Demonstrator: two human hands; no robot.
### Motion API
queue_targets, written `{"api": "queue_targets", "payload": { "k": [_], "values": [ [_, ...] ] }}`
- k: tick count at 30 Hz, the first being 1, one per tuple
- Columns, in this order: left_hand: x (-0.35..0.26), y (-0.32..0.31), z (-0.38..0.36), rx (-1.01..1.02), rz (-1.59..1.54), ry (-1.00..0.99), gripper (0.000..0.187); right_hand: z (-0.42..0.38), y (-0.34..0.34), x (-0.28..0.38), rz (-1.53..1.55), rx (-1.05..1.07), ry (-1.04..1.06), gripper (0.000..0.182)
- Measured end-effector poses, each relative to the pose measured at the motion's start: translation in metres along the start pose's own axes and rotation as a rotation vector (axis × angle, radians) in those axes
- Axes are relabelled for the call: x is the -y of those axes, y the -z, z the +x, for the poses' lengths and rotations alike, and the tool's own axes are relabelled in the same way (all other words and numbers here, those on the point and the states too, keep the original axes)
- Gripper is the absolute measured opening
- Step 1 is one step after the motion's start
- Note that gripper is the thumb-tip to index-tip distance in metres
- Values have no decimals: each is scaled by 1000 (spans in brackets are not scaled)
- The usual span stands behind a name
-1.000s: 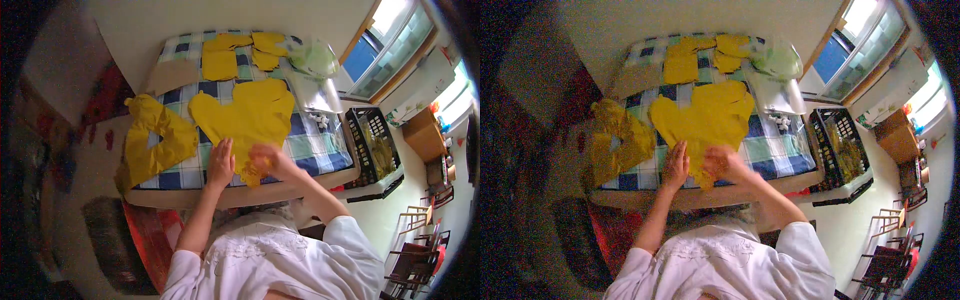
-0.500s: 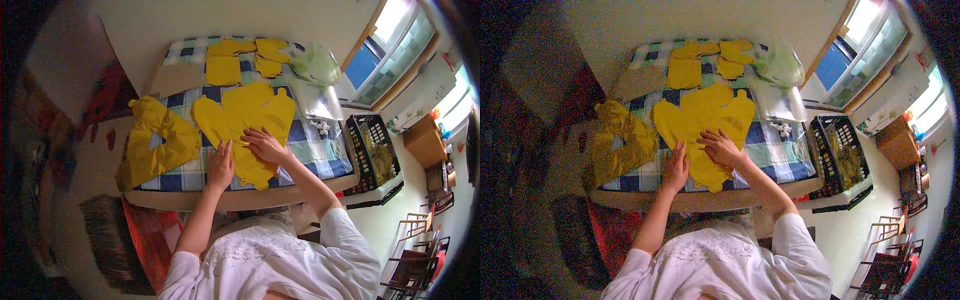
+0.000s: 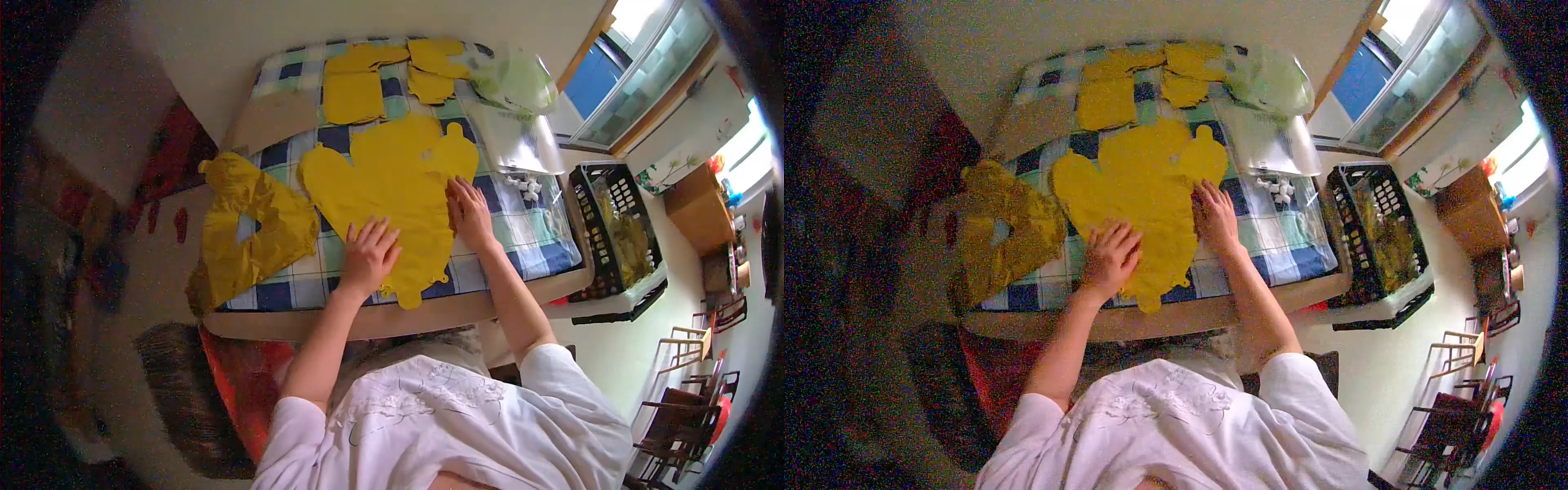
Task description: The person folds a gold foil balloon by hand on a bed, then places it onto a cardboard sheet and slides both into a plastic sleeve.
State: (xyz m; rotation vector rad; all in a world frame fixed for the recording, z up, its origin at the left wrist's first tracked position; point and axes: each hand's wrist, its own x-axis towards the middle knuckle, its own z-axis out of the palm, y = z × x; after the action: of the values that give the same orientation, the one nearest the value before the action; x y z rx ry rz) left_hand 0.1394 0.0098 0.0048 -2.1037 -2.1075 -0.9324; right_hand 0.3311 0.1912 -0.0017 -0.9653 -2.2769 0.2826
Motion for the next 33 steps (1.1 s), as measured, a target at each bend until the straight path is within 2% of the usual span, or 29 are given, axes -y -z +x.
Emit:
{"api": "queue_targets", "payload": {
  "k": [6,14,25,33],
  "values": [
    [-4,-13,-2,48,15,6,36,1,0,0,-43,-3,49,36],
    [3,-12,-3,-133,-44,62,33,1,0,0,-49,-26,75,33],
    [-3,-9,-5,-68,29,21,28,1,-8,-5,11,-77,62,31],
    [-3,-9,-5,-64,30,16,28,2,4,4,23,-22,40,34]
  ]
}}
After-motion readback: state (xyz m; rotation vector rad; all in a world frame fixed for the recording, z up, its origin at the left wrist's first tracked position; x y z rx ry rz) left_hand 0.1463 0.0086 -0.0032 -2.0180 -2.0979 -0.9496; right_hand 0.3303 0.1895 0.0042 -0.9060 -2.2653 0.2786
